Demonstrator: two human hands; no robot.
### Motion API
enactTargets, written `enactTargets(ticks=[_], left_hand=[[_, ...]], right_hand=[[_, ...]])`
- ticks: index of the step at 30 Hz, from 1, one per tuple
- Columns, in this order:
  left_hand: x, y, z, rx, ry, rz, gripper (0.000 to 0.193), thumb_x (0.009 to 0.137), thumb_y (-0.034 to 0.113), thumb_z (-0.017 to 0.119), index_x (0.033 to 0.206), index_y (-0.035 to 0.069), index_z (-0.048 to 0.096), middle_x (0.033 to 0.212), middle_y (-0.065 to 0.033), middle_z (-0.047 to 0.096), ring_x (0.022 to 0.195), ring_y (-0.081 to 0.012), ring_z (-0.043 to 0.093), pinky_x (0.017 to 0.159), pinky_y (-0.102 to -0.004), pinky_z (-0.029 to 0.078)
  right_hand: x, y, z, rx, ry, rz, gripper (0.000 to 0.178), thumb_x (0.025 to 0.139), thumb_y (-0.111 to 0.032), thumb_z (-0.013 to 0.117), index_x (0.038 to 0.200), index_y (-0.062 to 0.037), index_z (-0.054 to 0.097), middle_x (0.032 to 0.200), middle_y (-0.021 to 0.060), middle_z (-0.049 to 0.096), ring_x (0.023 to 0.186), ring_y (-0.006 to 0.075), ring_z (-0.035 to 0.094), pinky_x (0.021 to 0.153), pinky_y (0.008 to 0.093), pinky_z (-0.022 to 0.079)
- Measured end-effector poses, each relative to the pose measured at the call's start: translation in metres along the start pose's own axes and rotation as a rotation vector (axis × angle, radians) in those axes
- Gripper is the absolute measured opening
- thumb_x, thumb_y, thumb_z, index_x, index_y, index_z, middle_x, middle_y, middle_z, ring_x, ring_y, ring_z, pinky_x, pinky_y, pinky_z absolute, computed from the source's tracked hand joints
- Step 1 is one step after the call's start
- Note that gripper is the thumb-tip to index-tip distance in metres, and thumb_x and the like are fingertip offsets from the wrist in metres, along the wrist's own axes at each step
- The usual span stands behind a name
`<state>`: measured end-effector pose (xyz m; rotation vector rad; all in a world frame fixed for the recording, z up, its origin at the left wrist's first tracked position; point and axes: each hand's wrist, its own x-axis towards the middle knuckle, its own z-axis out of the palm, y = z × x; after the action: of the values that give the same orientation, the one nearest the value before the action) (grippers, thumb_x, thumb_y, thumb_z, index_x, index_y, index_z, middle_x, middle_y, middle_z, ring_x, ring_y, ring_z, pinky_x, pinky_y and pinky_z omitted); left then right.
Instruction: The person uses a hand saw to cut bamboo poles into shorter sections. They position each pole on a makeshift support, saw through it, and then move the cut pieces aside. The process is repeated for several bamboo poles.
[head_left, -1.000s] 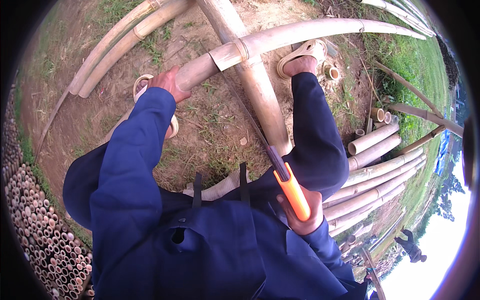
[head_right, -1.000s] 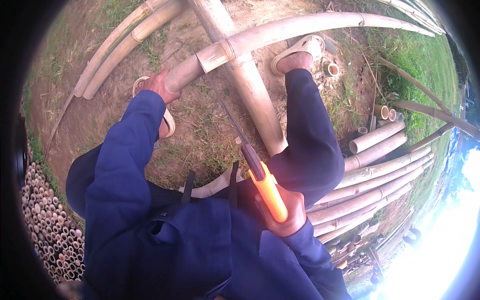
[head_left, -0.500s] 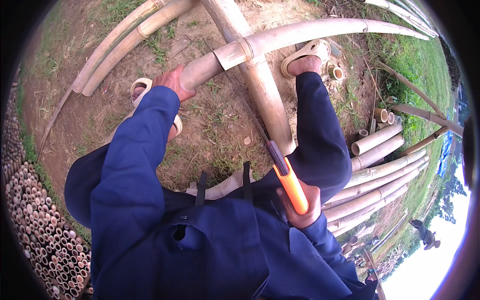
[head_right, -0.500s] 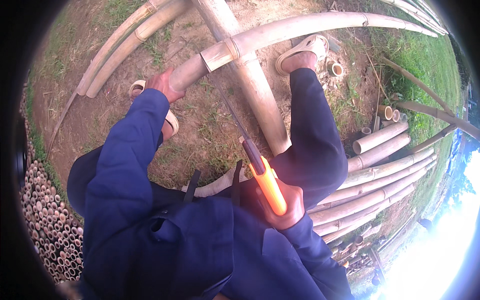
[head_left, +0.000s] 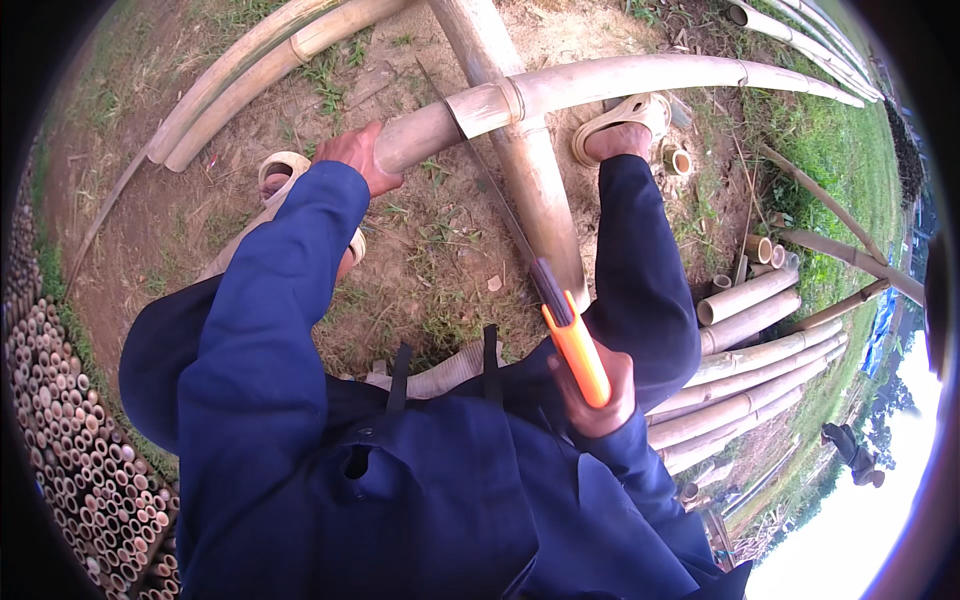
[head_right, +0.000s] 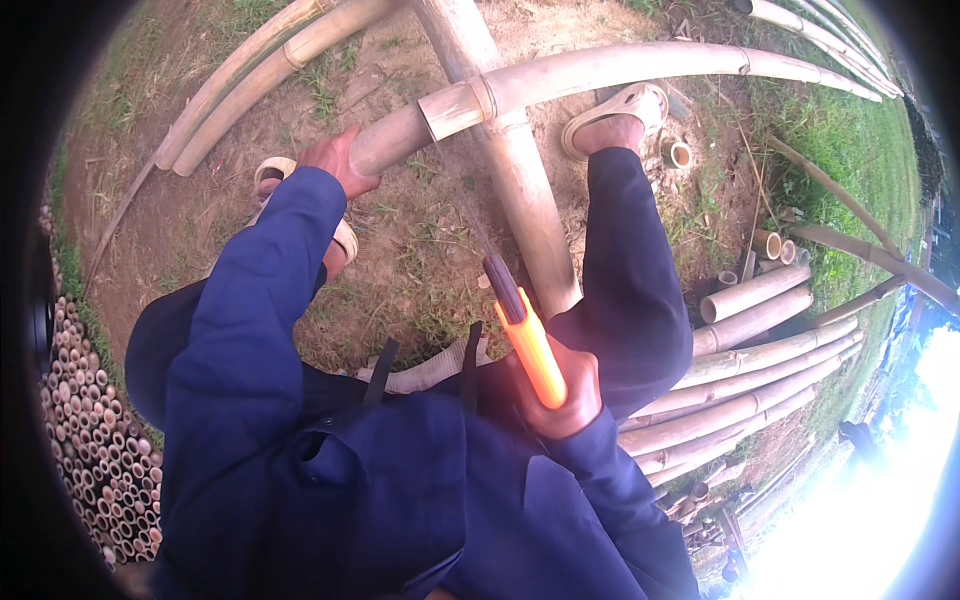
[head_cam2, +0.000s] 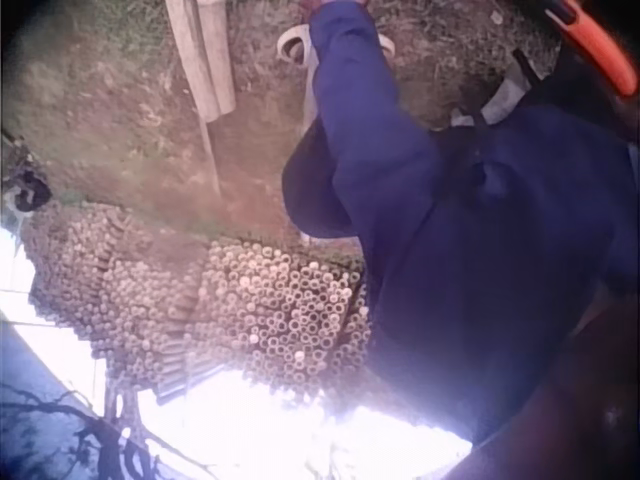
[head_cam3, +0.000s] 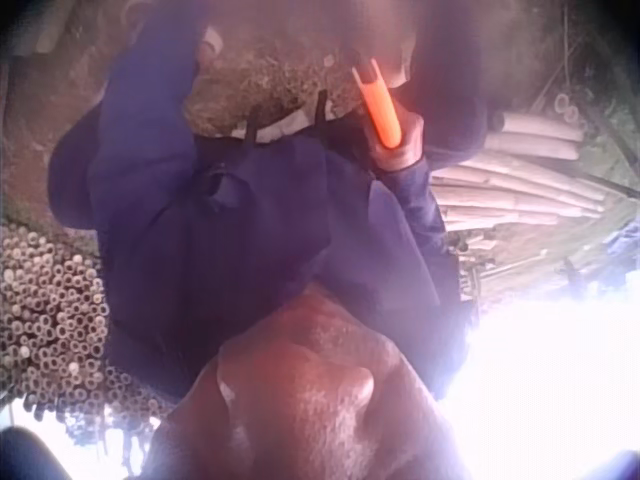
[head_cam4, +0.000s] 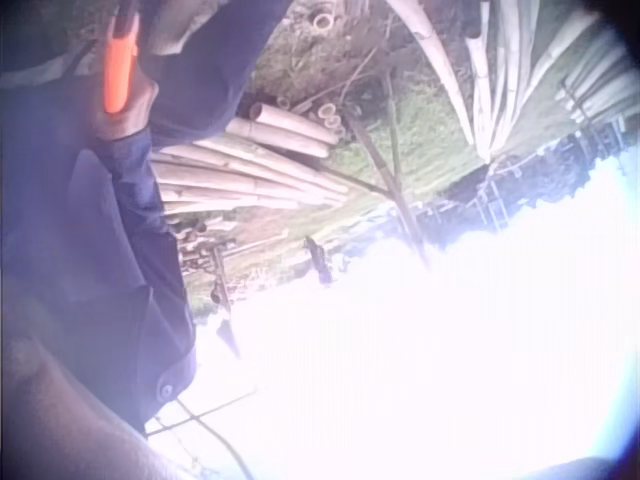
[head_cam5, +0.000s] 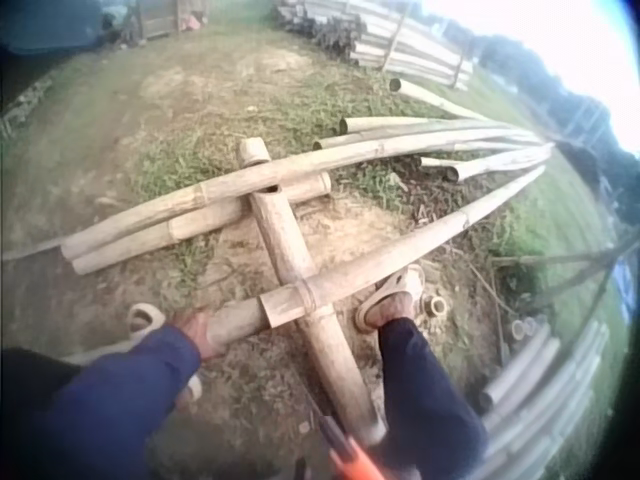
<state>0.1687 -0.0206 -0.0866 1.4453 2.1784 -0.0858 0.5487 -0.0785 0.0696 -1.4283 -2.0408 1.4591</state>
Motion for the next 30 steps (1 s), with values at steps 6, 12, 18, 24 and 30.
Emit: enactTargets(ticks=[6,12,18,24,30], left_hand=[[-0.004,0.005,-0.005,-0.049,0.043,0.024,0.071,0.066,0.041,0.084,0.126,0.011,0.061,0.108,-0.0212,0.074,0.101,-0.0410,0.072,0.092,-0.0499,0.056],[-0.003,-0.002,-0.003,-0.028,0.016,0.007,0.069,0.065,0.040,0.084,0.123,0.011,0.061,0.109,-0.0213,0.074,0.102,-0.0406,0.071,0.093,-0.0489,0.056],[0.010,0.000,0.010,-0.036,0.020,0.037,0.076,0.068,0.047,0.084,0.129,0.010,0.058,0.110,-0.0195,0.075,0.105,-0.0408,0.071,0.101,-0.0505,0.049],[-0.002,-0.010,0.013,-0.052,0.158,0.043,0.059,0.065,0.036,0.084,0.114,0.010,0.064,0.102,-0.0199,0.075,0.097,-0.0409,0.072,0.088,-0.0497,0.056],[0.004,-0.003,0.011,-0.037,0.097,0.038,0.062,0.065,0.038,0.083,0.117,0.010,0.064,0.103,-0.0203,0.075,0.098,-0.0419,0.071,0.089,-0.0497,0.056]], right_hand=[[0.088,0.019,0.047,0.061,0.099,-0.091,0.016,0.090,-0.008,0.072,0.098,0.0049,0.066,0.067,0.0209,0.058,0.055,0.0343,0.051,0.060,0.0414,0.047],[-0.042,-0.008,-0.024,-0.051,-0.008,-0.001,0.033,0.090,-0.004,0.070,0.123,0.0044,0.069,0.081,0.0181,0.074,0.078,0.0282,0.077,0.071,0.0340,0.057],[0.112,0.023,0.052,0.023,0.061,-0.106,0.018,0.092,-0.011,0.076,0.095,0.0048,0.067,0.069,0.0078,0.062,0.062,0.0142,0.054,0.063,0.0337,0.048],[-0.012,0.011,-0.007,0.061,0.014,-0.079,0.026,0.091,-0.005,0.071,0.115,0.0038,0.070,0.079,0.0149,0.071,0.065,0.0238,0.070,0.066,0.0337,0.054],[0.049,0.019,0.033,0.031,0.036,-0.015,0.015,0.089,-0.005,0.071,0.101,0.0036,0.068,0.074,0.0209,0.065,0.064,0.0382,0.065,0.063,0.0395,0.051]])
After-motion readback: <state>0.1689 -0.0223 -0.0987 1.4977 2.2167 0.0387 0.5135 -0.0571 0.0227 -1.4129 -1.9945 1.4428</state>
